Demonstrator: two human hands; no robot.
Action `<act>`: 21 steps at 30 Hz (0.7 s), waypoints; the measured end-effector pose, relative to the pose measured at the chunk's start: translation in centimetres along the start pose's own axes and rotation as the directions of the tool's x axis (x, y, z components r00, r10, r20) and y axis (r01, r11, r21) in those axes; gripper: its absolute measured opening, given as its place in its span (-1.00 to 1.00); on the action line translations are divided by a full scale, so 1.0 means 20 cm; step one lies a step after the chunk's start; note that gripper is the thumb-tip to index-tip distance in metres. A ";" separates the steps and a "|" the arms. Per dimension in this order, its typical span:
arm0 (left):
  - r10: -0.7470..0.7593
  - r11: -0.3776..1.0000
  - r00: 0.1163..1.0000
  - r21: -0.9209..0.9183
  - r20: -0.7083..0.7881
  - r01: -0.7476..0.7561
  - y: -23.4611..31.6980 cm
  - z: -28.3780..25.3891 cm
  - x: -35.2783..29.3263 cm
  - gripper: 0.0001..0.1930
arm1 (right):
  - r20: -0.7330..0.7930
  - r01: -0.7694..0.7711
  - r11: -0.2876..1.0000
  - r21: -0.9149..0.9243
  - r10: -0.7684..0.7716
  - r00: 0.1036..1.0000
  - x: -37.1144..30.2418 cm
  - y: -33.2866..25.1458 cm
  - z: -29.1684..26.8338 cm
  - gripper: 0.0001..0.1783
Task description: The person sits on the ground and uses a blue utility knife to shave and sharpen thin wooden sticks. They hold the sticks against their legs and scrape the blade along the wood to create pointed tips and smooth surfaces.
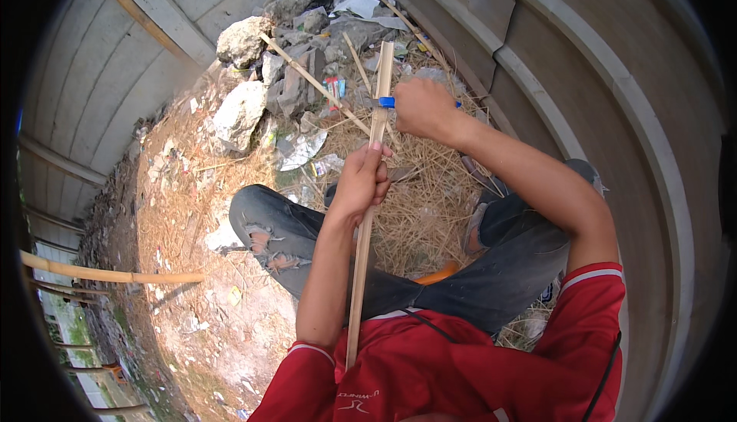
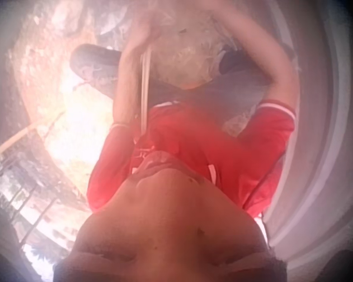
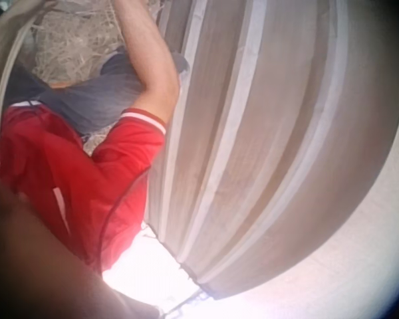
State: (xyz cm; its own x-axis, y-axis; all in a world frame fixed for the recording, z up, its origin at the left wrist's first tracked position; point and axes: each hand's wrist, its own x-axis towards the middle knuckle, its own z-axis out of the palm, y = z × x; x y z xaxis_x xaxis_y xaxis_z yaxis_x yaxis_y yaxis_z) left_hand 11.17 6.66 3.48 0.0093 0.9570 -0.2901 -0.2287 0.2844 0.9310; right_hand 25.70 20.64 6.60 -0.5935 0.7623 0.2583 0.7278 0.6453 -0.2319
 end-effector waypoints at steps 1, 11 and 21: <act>-0.001 1.000 1.000 0.013 -0.006 0.001 -0.01 -0.01 0.00 -0.67 | 0.012 -0.001 1.000 -0.012 0.001 1.000 0.00 0.00 0.01 -0.77; -0.048 0.997 0.999 0.065 -0.005 0.048 -0.14 0.10 -0.11 -0.69 | -0.038 -0.314 0.940 -0.132 0.312 0.949 0.23 0.28 -0.01 -0.74; 0.018 0.999 1.000 -0.038 -0.018 -0.018 0.01 -0.02 -0.19 -0.71 | -0.086 -0.371 0.926 -0.073 0.365 0.927 0.17 0.43 -0.29 -0.73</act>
State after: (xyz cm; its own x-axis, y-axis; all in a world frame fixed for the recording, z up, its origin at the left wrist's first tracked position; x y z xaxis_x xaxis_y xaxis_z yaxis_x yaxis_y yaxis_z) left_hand 10.64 3.07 4.57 -0.0124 0.9606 -0.2777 -0.2658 0.2646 0.9270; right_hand 31.93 28.40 10.88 -0.2553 0.9377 0.2358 0.9189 0.3112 -0.2425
